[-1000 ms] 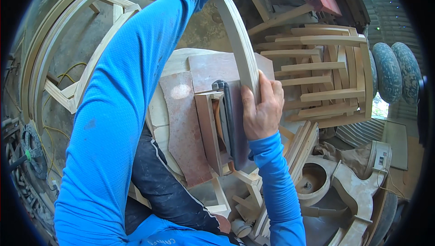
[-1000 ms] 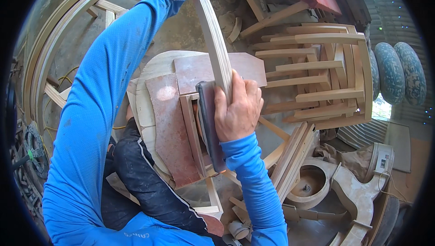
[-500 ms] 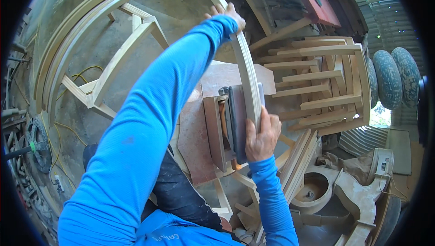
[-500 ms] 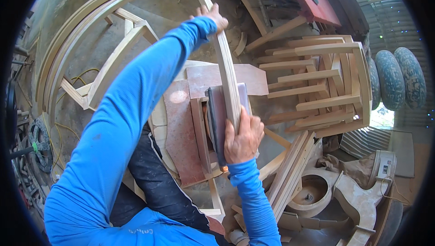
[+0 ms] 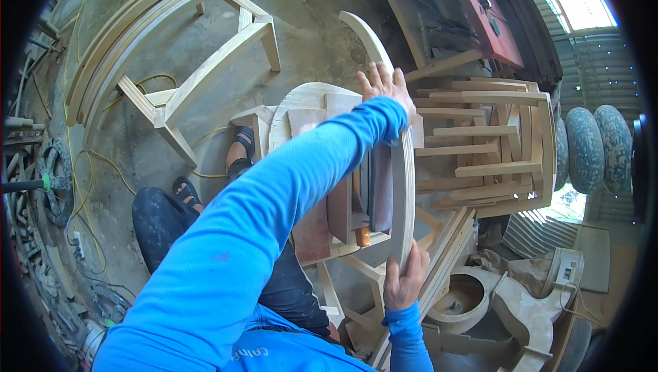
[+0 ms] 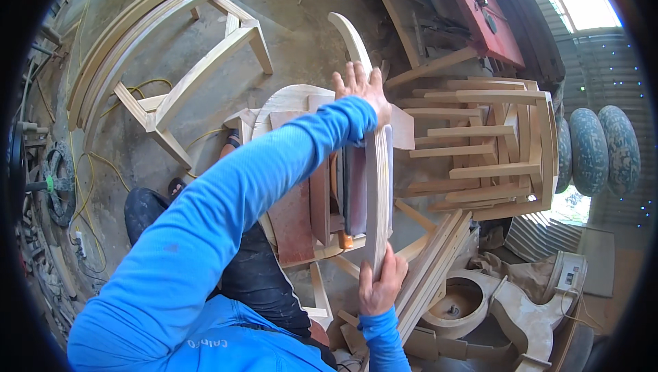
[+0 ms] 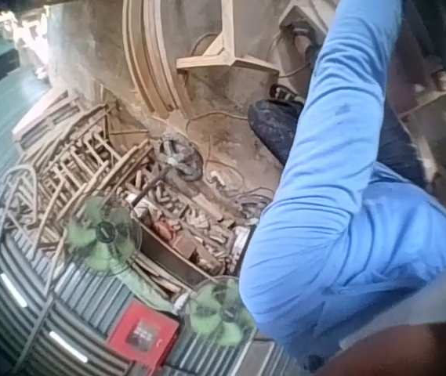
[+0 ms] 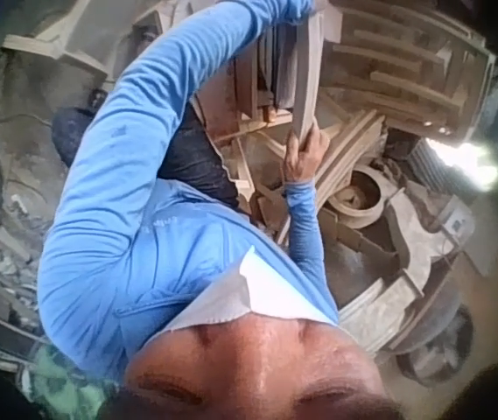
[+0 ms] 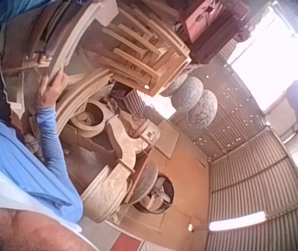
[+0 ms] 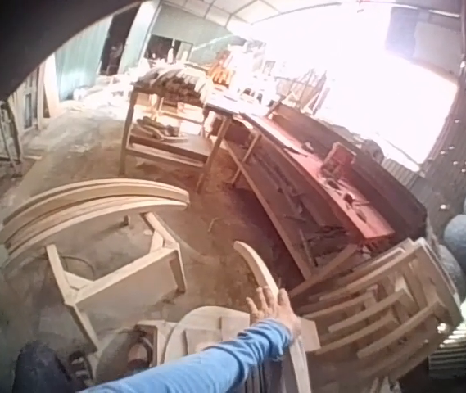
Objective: Sanding curved wooden furniture components using a fixed belt sander.
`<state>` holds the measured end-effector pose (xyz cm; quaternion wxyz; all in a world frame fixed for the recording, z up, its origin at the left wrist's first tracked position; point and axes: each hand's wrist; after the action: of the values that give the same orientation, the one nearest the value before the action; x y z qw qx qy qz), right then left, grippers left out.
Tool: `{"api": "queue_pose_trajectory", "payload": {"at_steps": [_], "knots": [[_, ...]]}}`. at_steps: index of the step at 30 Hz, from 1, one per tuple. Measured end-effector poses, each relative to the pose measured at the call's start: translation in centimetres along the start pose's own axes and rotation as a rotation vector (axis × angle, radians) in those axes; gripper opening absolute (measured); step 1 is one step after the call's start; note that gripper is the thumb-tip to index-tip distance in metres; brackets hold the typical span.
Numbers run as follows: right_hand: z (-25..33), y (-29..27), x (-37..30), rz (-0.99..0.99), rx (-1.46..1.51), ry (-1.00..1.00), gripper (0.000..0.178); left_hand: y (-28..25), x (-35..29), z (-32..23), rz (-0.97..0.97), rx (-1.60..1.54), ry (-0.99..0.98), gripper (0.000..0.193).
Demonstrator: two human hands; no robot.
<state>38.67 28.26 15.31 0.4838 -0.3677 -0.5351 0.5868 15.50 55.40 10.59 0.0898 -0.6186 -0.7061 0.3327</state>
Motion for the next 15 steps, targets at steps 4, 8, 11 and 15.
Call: {"api": "queue_pose_trajectory", "payload": {"at_steps": [4, 8, 11, 15], "knots": [[1.3, 2.5, 7.7, -0.041, 0.049, -0.075, 0.049, -1.6, 7.2, 2.7, -0.056, -0.157, -0.079, 0.086], [1.8, 5.9, 14.8, -0.068, -0.005, -0.133, 0.049, -4.0, 12.1, 4.4, -0.203, -0.356, -0.077, 0.103], [2.2, 7.1, 19.5, -0.116, 0.007, -0.162, 0.048, -4.5, 13.7, 3.5, -0.187, -0.433, -0.093, 0.108], [4.3, 7.6, 24.9, -0.110, -0.014, -0.234, 0.047, -4.2, 17.9, 4.7, -0.191, -0.609, -0.110, 0.111]]}}
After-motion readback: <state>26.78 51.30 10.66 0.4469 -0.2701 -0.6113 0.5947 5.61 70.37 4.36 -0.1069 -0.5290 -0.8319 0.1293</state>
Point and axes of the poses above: each hand's wrist, its own x-axis towards the middle knuckle, its own y-axis out of the palm, z = x × y, and after that the axes turned 11 degrees about -x, right-handed
